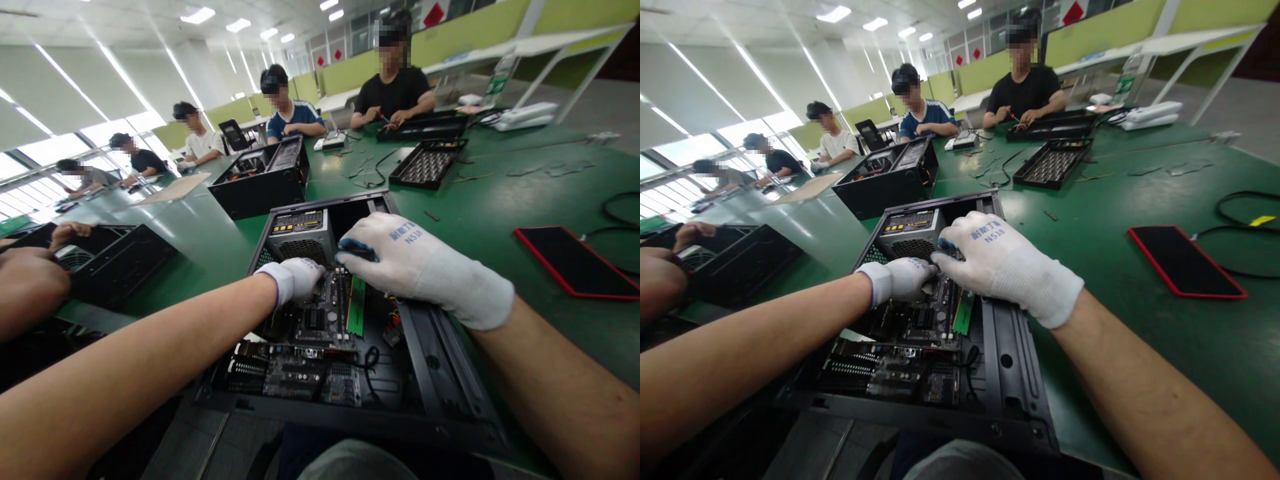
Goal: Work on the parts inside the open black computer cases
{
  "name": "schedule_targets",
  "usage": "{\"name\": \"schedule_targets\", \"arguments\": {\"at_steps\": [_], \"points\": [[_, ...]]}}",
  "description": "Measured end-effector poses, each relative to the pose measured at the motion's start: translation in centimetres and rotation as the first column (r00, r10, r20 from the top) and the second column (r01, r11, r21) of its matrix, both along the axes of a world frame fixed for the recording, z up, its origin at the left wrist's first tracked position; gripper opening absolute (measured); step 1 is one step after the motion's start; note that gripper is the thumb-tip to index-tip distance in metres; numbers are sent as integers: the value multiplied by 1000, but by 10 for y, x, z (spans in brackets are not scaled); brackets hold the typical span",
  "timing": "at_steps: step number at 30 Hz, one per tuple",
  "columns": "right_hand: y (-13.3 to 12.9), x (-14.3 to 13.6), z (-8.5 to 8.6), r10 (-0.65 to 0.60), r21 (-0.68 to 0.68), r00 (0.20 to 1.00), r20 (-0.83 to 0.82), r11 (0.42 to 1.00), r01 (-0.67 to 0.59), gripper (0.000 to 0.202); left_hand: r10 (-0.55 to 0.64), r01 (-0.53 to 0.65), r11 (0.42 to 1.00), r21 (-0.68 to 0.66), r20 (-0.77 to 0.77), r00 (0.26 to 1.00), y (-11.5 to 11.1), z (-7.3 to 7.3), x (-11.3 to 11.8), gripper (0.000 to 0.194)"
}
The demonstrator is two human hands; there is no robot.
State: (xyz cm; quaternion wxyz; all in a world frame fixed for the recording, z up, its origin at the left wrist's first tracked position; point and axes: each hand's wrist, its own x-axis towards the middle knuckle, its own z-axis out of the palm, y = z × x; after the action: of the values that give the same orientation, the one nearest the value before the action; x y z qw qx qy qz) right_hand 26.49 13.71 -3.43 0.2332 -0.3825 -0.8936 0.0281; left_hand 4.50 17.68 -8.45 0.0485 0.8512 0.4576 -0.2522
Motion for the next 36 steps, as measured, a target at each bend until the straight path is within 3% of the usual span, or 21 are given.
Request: {"name": "schedule_targets", "arguments": {"at_steps": [36], "points": [[1,0,-2,17,22,1000,-4,1000,-17,33,5,-13,996,-85,-88,996,8,5,10,56]]}}
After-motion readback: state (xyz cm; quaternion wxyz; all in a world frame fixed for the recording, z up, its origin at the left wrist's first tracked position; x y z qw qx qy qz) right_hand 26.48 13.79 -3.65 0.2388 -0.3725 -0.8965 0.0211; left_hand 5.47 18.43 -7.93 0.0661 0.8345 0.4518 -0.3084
